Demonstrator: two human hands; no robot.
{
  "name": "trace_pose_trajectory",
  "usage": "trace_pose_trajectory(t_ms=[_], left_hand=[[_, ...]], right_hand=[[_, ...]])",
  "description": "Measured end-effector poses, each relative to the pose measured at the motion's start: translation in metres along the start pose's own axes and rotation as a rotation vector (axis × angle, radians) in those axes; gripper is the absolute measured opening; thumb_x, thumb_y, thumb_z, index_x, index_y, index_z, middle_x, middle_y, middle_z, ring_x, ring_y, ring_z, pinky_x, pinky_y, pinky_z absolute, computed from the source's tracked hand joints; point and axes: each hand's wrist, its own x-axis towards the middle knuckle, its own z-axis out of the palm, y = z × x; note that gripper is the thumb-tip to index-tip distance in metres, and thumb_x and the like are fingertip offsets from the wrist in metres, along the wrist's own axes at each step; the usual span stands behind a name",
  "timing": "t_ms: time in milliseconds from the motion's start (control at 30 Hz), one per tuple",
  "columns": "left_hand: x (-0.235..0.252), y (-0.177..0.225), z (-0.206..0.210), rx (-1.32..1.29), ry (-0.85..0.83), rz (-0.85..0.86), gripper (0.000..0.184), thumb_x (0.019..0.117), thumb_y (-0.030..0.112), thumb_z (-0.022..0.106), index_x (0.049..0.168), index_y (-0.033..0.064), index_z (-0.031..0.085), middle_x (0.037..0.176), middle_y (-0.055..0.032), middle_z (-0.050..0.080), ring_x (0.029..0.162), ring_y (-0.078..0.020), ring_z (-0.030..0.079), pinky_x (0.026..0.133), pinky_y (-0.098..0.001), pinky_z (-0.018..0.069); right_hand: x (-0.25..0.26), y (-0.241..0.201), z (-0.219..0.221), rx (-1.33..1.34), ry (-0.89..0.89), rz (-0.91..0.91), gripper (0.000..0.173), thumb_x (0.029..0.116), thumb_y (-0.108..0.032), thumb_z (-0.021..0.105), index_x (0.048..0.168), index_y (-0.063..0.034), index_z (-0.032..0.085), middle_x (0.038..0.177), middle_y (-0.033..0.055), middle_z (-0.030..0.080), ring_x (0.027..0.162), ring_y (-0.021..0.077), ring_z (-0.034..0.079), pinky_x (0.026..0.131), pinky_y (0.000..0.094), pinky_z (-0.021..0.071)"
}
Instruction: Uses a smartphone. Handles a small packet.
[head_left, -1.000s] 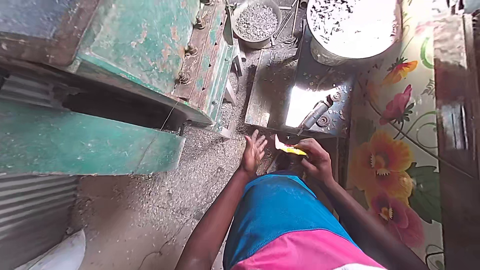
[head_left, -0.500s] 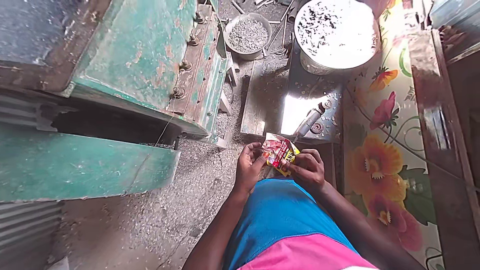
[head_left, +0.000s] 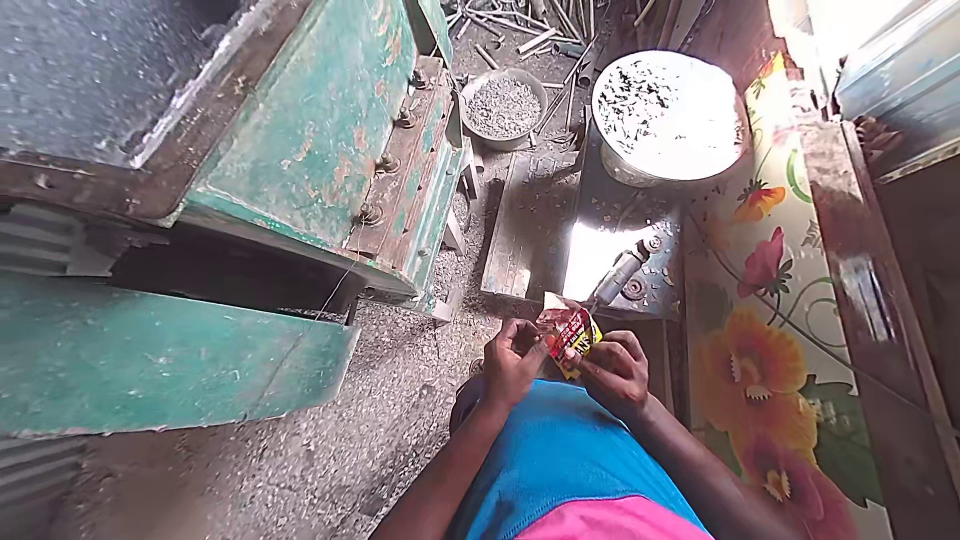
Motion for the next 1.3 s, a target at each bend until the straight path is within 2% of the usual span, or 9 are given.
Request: trace_pose_trajectory(t_ms=[233,367,467,567,767,867,967,1200,1300], left_hand=[[-0.002,0.000,-0.007,0.306,-0.092,-0.087,0.020,0.0980,0.026,0.063,0.104,0.0083,0.071,0.086,0.0016,0.072,0.073,-0.0065,0.068,0.070,-0.0279,0.0583],[-0.013,0.009,-0.010,0.618,-0.107,-0.027,0.033,0.1043,0.033,0.050,0.105,0.0083,0.072,0.086,-0.0054,0.072,0.078,-0.0190,0.070,0.075,-0.0434,0.0573],[-0.019,-0.002,-0.009,0.380,0.091,0.121,0.030,0.1050,0.023,0.047,0.106,0.0021,0.068,0.084,-0.0032,0.068,0.071,-0.0095,0.066,0.067,-0.0293,0.0570],[-0.025,-0.001,-0.012,-0.104,0.112,0.087,0.028,0.1090,0.018,0.042,0.114,-0.0021,0.061,0.095,-0.0047,0.067,0.085,-0.0092,0.069,0.079,-0.0293,0.0607],[-0.037,-0.004,-0.018,0.116,-0.037,0.380,0.026,0.1072,0.022,0.052,0.101,-0.0010,0.063,0.087,0.0000,0.065,0.078,0.0022,0.062,0.073,-0.0162,0.0539],[-0.045,-0.002,-0.018,0.080,-0.095,0.336,0.022,0.1042,0.020,0.058,0.102,-0.0002,0.065,0.087,0.0016,0.068,0.074,0.0023,0.062,0.069,-0.0165,0.0547],[-0.050,0.000,-0.025,0.042,-0.146,0.261,0.028,0.1006,0.024,0.065,0.109,-0.0022,0.071,0.099,-0.0025,0.075,0.086,-0.0035,0.071,0.079,-0.0226,0.0612],[-0.053,0.023,-0.033,0.022,-0.305,-0.050,0.012,0.0956,0.013,0.070,0.099,0.0028,0.077,0.092,-0.0007,0.076,0.082,-0.0034,0.071,0.078,-0.0227,0.0605],[-0.051,0.030,-0.028,-0.194,-0.236,-0.145,0.007,0.0886,0.005,0.076,0.094,0.0006,0.076,0.084,-0.0027,0.076,0.076,-0.0065,0.070,0.074,-0.0249,0.0602]], right_hand=[[-0.005,-0.002,0.005,-0.041,0.035,-0.072,0.011,0.0951,-0.017,0.069,0.105,-0.0213,0.072,0.090,-0.0011,0.061,0.090,0.0148,0.056,0.092,0.0312,0.0446],[-0.010,-0.011,0.012,-0.112,0.103,-0.036,0.012,0.0928,-0.022,0.072,0.104,-0.0246,0.072,0.096,-0.0017,0.055,0.098,0.0141,0.052,0.097,0.0308,0.0402],[-0.013,-0.015,0.008,-0.103,0.024,0.061,0.006,0.0919,-0.032,0.072,0.095,-0.0269,0.069,0.104,-0.0039,0.054,0.111,0.0113,0.050,0.106,0.0281,0.0352],[-0.020,-0.017,0.002,0.138,-0.138,0.159,0.015,0.0913,-0.036,0.074,0.086,-0.0250,0.066,0.110,-0.0034,0.060,0.119,0.0120,0.051,0.111,0.0296,0.0365],[0.017,-0.012,-0.013,0.246,-0.239,0.267,0.047,0.1003,-0.057,0.055,0.129,-0.0201,0.065,0.132,0.0032,0.063,0.130,0.0187,0.053,0.112,0.0411,0.0391],[0.033,-0.014,-0.010,0.334,-0.392,0.297,0.028,0.1014,-0.035,0.062,0.110,-0.0117,0.074,0.099,0.0048,0.074,0.096,0.0164,0.067,0.087,0.0389,0.0522],[0.034,-0.017,-0.007,0.402,-0.441,0.332,0.024,0.1028,-0.030,0.061,0.099,-0.0100,0.074,0.084,0.0039,0.070,0.081,0.0129,0.066,0.079,0.0339,0.0527],[0.035,-0.010,-0.008,0.790,-0.478,0.503,0.026,0.1042,-0.023,0.059,0.095,-0.0016,0.072,0.084,0.0004,0.068,0.081,0.0021,0.062,0.078,0.0214,0.0517],[0.036,-0.012,-0.005,0.892,-0.403,0.698,0.030,0.0997,-0.025,0.067,0.113,0.0013,0.069,0.103,0.0032,0.070,0.088,0.0055,0.068,0.080,0.0244,0.0593]])
